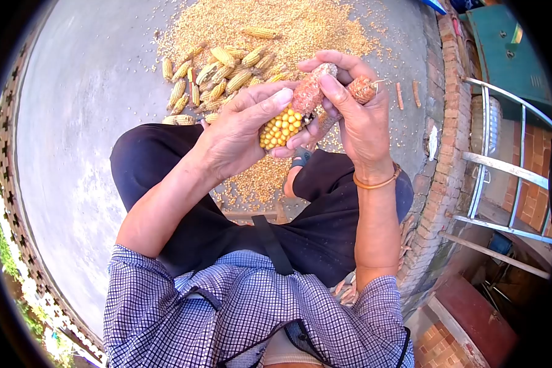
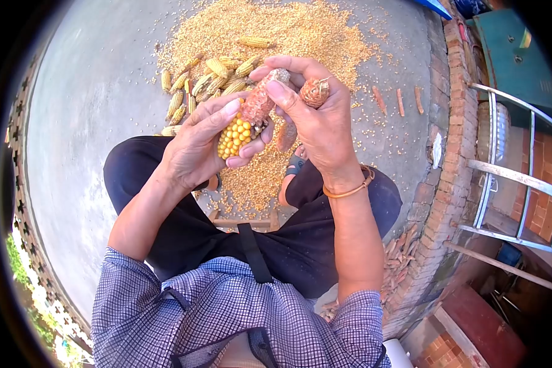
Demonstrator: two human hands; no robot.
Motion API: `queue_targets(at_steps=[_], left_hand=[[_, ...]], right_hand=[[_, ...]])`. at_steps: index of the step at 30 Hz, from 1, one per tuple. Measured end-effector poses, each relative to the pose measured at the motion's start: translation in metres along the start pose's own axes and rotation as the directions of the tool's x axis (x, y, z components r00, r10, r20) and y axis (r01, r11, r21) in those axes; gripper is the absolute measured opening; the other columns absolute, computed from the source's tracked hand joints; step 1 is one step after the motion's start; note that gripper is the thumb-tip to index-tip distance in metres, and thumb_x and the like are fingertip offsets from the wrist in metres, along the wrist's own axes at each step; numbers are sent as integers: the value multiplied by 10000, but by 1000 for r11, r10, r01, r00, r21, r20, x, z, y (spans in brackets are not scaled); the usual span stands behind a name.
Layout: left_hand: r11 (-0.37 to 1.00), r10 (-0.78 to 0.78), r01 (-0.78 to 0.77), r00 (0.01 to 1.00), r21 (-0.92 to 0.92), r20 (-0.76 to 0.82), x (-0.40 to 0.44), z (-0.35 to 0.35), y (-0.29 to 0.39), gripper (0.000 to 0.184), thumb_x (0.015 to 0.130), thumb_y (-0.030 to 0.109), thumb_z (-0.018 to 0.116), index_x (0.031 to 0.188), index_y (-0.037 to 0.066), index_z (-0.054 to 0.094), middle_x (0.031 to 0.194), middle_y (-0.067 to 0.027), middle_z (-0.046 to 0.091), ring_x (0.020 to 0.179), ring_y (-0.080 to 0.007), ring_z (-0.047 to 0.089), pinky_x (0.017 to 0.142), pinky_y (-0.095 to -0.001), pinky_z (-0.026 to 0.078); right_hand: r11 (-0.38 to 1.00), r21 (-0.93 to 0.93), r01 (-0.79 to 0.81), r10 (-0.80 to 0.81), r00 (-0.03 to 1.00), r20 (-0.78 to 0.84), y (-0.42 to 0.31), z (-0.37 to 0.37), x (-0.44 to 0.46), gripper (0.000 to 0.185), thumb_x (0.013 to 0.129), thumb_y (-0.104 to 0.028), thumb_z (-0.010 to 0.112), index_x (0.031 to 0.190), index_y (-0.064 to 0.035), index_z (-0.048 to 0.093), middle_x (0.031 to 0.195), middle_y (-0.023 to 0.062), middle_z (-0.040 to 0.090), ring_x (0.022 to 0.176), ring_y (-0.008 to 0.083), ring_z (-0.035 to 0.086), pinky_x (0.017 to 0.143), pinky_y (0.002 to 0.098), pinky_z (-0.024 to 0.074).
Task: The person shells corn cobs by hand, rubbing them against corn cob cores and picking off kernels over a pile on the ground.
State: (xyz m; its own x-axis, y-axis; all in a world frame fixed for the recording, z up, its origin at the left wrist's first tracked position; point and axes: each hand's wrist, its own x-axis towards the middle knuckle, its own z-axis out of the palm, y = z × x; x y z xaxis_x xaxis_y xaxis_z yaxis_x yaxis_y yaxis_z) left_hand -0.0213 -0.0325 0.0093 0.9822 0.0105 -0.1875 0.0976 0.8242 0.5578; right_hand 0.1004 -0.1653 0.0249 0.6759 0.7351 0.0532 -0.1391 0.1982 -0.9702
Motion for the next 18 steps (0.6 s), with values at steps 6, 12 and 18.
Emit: queue_targets(at_steps=[6,12,18], left_hand=[[1000,-4,6,997,26,-82,1,1,-3,320,1026,307,494,1172,25,542,900,-143,620,582,-117,542,416,-180,379],[995,-49,58,993,78,-112,-2,0,1,341,1035,352,464,1202,63,535,889,-140,609,555,-101,516,397,-173,357],[993,-61,78,983,93,-175,-1,8,3,453,1038,415,426,1293,48,497,906,-150,595,569,-103,520,401,-170,358]], right_hand=[[998,-62,11,-14,999,-34,7,4,-1,240,911,-55,659,1145,-11,627,1010,80,706,689,33,558,593,179,474],[992,-113,63,-64,998,-6,7,7,-1,230,912,-62,662,1132,-3,631,998,77,710,645,31,544,545,170,459],[995,-97,25,-26,1000,-8,6,8,-1,223,915,-64,658,1128,-3,630,995,79,711,632,34,544,557,170,458]])
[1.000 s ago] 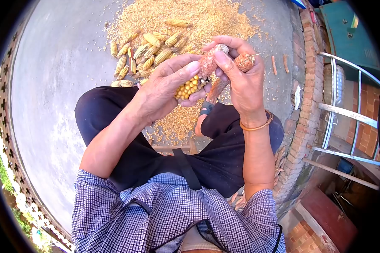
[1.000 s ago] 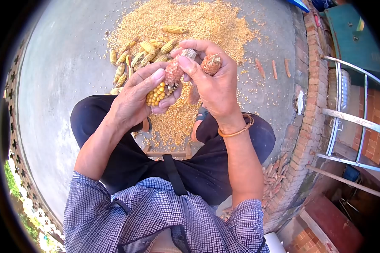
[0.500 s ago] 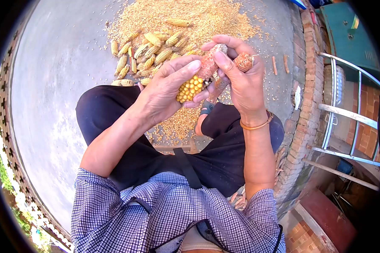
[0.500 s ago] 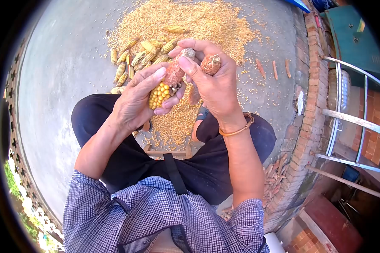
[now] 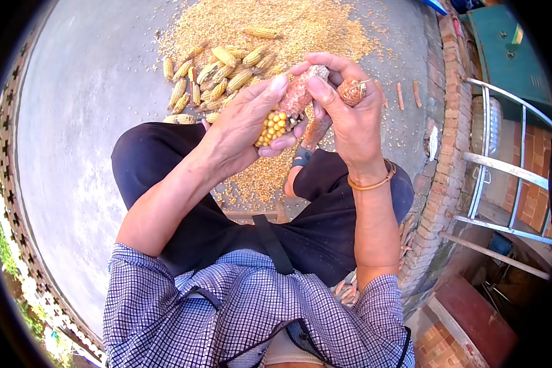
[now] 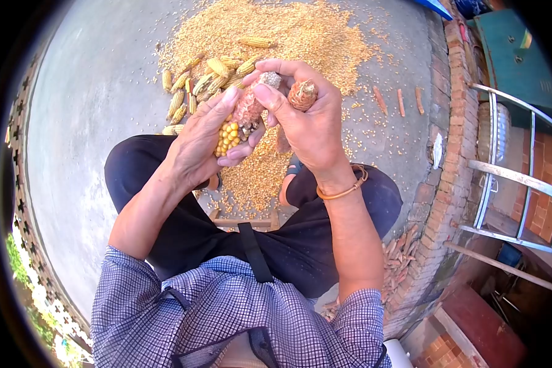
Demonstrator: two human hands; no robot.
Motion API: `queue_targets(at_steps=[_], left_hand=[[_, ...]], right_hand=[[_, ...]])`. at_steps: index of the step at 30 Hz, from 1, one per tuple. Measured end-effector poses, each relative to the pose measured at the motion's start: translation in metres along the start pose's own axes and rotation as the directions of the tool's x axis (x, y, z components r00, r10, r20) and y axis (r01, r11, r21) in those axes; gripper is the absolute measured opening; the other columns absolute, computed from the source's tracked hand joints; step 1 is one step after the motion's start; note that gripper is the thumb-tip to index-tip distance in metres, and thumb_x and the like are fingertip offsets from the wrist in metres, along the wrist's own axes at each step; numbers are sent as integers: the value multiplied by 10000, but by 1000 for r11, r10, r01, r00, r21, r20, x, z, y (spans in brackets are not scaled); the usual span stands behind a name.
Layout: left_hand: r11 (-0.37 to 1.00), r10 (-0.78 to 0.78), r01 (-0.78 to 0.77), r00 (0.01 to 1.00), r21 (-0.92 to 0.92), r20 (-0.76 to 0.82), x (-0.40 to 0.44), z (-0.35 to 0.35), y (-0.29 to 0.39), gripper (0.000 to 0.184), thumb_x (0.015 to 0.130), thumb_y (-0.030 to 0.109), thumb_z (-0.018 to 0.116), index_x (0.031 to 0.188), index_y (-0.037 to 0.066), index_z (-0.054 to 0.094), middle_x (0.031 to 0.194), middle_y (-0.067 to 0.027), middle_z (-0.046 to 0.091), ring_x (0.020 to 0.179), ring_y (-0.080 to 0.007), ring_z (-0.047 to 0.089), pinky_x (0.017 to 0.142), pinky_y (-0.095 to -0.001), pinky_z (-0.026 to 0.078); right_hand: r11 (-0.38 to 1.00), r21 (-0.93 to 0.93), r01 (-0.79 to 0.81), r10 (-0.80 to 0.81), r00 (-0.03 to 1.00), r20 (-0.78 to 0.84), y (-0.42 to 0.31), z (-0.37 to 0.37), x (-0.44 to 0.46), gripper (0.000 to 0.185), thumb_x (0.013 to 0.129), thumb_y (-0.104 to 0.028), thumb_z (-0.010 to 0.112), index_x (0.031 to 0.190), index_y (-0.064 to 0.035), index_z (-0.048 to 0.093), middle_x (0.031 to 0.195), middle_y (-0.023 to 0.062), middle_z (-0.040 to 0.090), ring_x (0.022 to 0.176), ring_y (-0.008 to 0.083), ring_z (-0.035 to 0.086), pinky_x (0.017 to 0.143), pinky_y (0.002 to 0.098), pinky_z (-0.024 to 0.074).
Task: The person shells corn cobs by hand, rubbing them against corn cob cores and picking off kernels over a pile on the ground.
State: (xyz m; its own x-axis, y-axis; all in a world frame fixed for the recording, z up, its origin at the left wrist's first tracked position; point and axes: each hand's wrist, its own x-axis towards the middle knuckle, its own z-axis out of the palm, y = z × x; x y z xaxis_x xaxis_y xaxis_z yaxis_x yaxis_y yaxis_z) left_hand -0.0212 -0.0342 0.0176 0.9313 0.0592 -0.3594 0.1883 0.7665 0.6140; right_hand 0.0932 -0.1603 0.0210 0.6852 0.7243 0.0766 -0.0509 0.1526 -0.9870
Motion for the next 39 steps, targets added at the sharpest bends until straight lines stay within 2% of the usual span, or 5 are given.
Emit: queue_targets(at_steps=[5,8,26,29,39], left_hand=[[989,-22,48,984,-143,179,2,-5,5,473,1034,375,451,1340,14,462,949,-166,588,617,-117,530,456,-175,395],[998,65,-67,979,4,194,1,-5,0,439,1031,329,468,1333,11,465,948,-170,588,625,-117,525,470,-177,388],[998,17,-13,998,-67,64,1,-4,0,395,1031,349,476,1248,22,521,895,-113,598,576,-83,488,452,-186,355],[980,120,-122,993,158,22,-1,1,0,401,1030,343,480,1262,18,512,919,-103,593,592,-79,472,475,-183,345],[961,153,-123,983,249,-103,-1,-5,-6,336,1038,327,468,1207,48,544,856,-82,585,552,-52,393,465,-167,275]], right_hand=[[990,101,-98,103,993,-53,-1,-3,1,233,935,-83,630,1159,-17,626,1033,93,706,636,3,499,542,153,387],[986,121,-112,121,991,-66,-2,-4,1,227,939,-97,630,1153,-18,629,1025,91,707,633,3,500,533,155,377],[992,106,-71,84,989,-121,0,0,0,205,896,-60,688,1084,0,631,958,73,715,650,36,550,588,176,470],[992,112,-48,65,987,-149,5,-3,2,218,888,-64,702,1084,0,630,957,78,717,647,37,550,576,175,465],[999,-19,-39,35,980,-197,10,7,-1,195,911,-84,675,1085,-13,620,957,65,711,659,26,524,571,166,412]])
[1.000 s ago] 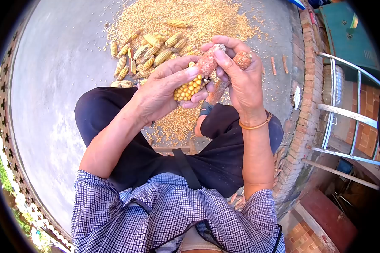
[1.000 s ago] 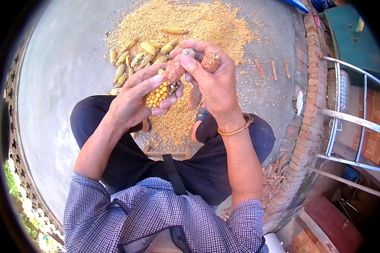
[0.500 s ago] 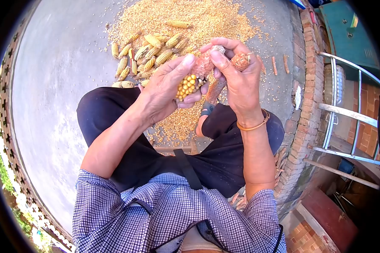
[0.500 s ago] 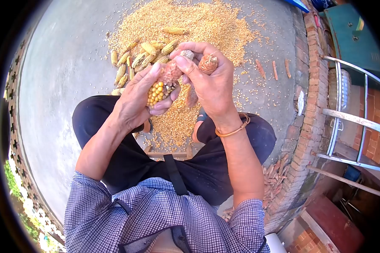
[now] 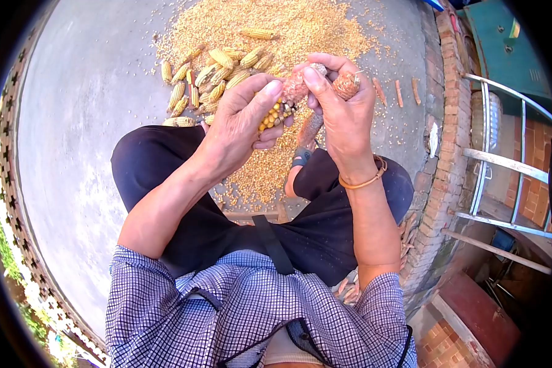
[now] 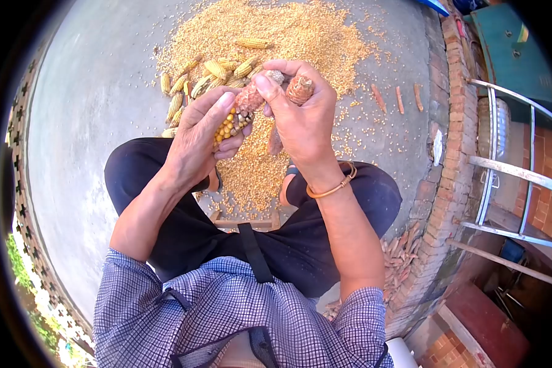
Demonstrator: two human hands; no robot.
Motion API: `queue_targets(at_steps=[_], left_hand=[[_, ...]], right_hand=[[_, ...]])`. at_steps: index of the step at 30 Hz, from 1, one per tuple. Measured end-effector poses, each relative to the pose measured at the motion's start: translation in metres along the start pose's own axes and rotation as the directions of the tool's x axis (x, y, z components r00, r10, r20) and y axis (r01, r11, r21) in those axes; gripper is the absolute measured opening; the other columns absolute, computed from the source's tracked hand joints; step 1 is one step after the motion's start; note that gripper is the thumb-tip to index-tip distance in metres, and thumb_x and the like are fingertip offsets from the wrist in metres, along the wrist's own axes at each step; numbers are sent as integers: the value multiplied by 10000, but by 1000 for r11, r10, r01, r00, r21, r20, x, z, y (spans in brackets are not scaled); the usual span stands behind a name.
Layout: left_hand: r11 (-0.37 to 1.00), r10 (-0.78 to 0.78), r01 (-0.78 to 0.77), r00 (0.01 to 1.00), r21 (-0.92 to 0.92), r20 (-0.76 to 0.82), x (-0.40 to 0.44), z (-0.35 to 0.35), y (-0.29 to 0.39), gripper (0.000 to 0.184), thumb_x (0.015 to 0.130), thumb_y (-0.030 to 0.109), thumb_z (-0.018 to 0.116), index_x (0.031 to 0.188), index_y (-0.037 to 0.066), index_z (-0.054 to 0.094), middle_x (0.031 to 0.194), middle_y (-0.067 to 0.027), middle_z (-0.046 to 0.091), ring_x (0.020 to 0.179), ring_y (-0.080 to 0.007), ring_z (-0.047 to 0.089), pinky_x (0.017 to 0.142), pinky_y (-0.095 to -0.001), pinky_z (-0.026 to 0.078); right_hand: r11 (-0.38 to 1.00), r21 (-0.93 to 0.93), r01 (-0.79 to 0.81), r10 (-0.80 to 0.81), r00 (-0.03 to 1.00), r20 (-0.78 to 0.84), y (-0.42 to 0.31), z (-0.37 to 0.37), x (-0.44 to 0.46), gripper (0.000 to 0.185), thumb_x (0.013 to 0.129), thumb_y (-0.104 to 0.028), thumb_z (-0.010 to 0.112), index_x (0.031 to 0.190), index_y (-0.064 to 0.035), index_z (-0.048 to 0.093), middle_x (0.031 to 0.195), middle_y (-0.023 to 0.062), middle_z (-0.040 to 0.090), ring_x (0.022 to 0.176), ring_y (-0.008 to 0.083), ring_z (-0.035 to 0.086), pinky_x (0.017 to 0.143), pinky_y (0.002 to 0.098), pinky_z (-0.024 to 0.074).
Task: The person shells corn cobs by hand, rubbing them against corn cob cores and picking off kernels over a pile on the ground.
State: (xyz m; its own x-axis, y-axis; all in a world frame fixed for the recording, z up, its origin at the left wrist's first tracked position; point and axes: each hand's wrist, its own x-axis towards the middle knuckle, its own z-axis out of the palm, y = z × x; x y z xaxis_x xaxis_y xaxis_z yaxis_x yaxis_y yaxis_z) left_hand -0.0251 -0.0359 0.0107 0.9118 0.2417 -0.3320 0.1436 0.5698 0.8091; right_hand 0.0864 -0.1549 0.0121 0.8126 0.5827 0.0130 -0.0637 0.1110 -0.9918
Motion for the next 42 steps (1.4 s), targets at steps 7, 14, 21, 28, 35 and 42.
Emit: queue_targets(at_steps=[7,14,21,28,35,42], left_hand=[[997,-38,40,999,-65,25,5,-5,2,350,1034,353,471,1163,38,552,798,-91,599,517,-62,431,442,-173,306],[999,-36,36,999,7,-3,3,1,8,376,1030,334,488,1224,16,540,888,-88,621,602,-69,495,482,-180,350],[956,120,-113,993,272,-11,1,-3,-5,355,1042,306,464,1242,26,552,946,-36,620,744,-67,576,508,-183,387],[994,8,-3,999,108,-41,7,-5,-3,445,1052,365,401,1240,-12,543,899,-76,617,645,-87,561,465,-189,391],[968,-114,149,978,-204,175,7,-3,10,508,1054,374,325,1334,-29,453,859,-162,609,536,-118,507,432,-221,385],[973,21,48,956,-226,294,3,-6,13,530,995,242,504,1428,-36,378,1114,-203,603,733,-160,575,513,-228,432]], right_hand=[[999,-4,39,-39,999,-29,3,2,0,187,873,-85,732,1024,-6,656,754,-4,639,612,24,548,540,176,435],[999,44,0,2,999,-46,0,1,0,196,873,-85,731,1032,-10,644,778,-2,643,623,31,557,543,178,445],[999,53,-3,6,998,-65,0,3,0,195,871,-78,730,1026,-3,638,773,8,638,622,39,559,546,182,450],[1000,22,9,-8,999,-33,1,1,-1,197,878,-69,718,1039,2,631,809,28,655,633,38,556,554,185,450],[977,206,-48,29,995,92,-10,-12,5,189,935,-58,621,1117,-6,618,1027,96,708,712,37,562,608,178,448],[993,109,-38,22,990,141,-16,-12,4,301,965,-113,570,1255,-31,570,1098,114,691,740,30,533,629,190,403]])
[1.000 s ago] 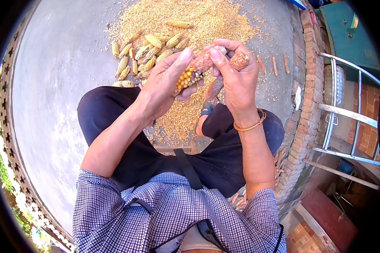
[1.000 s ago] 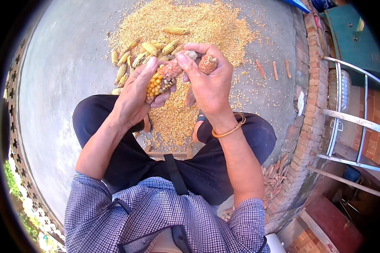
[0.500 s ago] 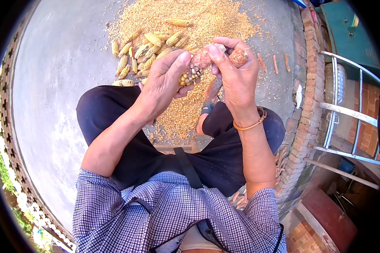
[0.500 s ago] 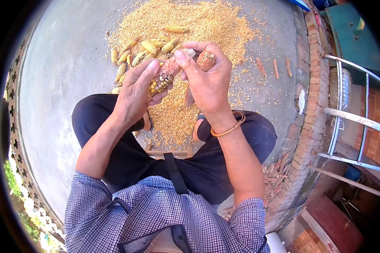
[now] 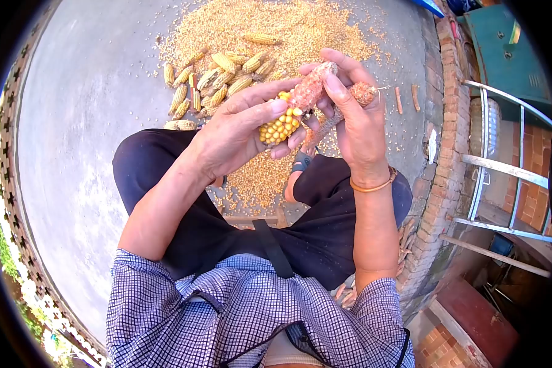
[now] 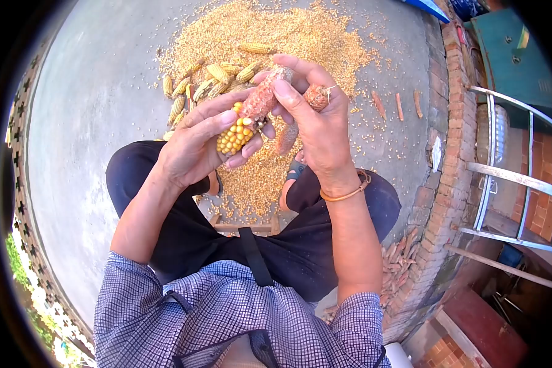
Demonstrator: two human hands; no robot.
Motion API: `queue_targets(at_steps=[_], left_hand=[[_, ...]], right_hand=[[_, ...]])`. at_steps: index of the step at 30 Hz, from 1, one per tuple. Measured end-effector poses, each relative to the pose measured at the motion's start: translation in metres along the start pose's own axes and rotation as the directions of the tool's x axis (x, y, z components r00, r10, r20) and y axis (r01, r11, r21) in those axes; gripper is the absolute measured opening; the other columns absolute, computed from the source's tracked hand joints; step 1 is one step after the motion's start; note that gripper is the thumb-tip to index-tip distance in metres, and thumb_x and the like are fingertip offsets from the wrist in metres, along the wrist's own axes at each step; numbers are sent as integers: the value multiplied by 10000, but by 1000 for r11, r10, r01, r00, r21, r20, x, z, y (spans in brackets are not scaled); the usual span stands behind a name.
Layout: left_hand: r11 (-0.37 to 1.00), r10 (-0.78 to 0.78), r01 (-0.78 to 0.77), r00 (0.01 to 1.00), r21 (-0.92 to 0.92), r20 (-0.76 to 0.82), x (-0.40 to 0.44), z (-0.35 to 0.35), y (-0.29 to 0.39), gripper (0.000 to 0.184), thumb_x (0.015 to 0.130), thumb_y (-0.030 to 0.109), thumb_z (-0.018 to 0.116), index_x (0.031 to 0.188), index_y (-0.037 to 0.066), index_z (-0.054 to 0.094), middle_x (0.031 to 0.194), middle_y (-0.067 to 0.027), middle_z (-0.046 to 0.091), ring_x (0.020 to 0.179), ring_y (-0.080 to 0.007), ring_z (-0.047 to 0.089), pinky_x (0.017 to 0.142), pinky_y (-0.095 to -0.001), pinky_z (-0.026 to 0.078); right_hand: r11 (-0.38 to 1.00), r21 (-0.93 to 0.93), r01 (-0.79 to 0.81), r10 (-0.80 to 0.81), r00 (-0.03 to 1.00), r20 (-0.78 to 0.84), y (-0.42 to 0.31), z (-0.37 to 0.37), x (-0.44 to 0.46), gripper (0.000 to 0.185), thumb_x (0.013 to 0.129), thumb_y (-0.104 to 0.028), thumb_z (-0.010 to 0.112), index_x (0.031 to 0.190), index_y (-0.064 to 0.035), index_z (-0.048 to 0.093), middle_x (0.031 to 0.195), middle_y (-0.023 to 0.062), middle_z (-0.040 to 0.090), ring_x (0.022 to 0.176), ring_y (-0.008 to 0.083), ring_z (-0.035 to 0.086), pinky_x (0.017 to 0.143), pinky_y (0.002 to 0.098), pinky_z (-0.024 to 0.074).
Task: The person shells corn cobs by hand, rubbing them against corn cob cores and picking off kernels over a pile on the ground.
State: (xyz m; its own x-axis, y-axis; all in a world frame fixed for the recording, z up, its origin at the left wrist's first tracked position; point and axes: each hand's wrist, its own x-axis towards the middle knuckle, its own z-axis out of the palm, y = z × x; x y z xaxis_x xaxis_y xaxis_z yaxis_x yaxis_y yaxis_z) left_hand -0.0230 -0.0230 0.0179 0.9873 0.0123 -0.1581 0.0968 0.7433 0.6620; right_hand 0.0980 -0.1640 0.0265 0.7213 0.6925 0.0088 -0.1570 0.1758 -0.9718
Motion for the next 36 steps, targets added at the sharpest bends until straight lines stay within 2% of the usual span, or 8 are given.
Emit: queue_targets(at_steps=[6,10,18,22,28,31,34,36], left_hand=[[990,62,-56,997,127,-39,1,2,-6,531,993,254,550,1417,-34,412,1108,-108,596,744,-114,547,515,-192,363],[988,74,-60,993,143,-95,0,3,-11,516,1006,284,536,1415,-12,429,1037,-84,587,671,-84,504,504,-170,315],[997,26,-17,992,75,-122,-1,0,-12,378,1030,302,491,1288,27,520,886,-101,585,567,-69,452,464,-168,303],[996,-47,54,994,66,-103,-1,-8,-10,356,1039,319,463,1249,40,534,850,-110,596,542,-79,455,451,-174,316],[998,-54,57,987,19,-150,-2,3,-5,416,1033,323,471,1321,23,484,919,-127,601,608,-92,495,471,-184,342],[990,-48,72,979,118,-196,-3,9,-4,430,1027,303,484,1344,12,467,946,-125,596,637,-93,486,485,-183,339],[994,8,7,991,113,-136,-4,2,-8,419,1021,281,497,1346,18,470,944,-115,592,637,-86,459,492,-180,322],[994,22,-4,985,107,-174,-2,5,-11,399,1021,270,500,1334,25,482,927,-107,589,615,-77,434,484,-178,306]], right_hand=[[999,44,-11,12,999,-31,4,10,-2,343,953,-120,615,1274,-19,550,925,37,682,689,12,518,571,174,386],[999,-46,27,-29,999,-29,14,4,0,309,920,-94,670,1208,-19,585,882,45,691,694,38,577,593,174,464],[997,-42,65,-67,996,-53,14,10,-1,262,890,-91,711,1116,-24,598,838,26,674,657,31,560,565,177,453],[986,-129,103,-108,994,-33,18,7,-1,268,888,-95,715,1113,-16,591,844,30,678,657,34,561,570,182,455],[992,-115,53,-60,997,-55,5,8,0,269,891,-108,716,1116,-30,593,844,23,673,662,36,563,580,186,459],[994,-102,33,-42,996,-79,10,6,1,265,894,-118,714,1115,-34,594,841,20,671,669,38,570,582,185,461],[995,-84,48,-57,994,-96,16,8,0,267,894,-130,717,1109,-31,592,829,18,661,668,40,573,575,184,461],[992,-110,69,-79,993,-85,17,9,1,270,892,-139,722,1102,-30,592,817,12,648,663,41,572,566,184,459]])
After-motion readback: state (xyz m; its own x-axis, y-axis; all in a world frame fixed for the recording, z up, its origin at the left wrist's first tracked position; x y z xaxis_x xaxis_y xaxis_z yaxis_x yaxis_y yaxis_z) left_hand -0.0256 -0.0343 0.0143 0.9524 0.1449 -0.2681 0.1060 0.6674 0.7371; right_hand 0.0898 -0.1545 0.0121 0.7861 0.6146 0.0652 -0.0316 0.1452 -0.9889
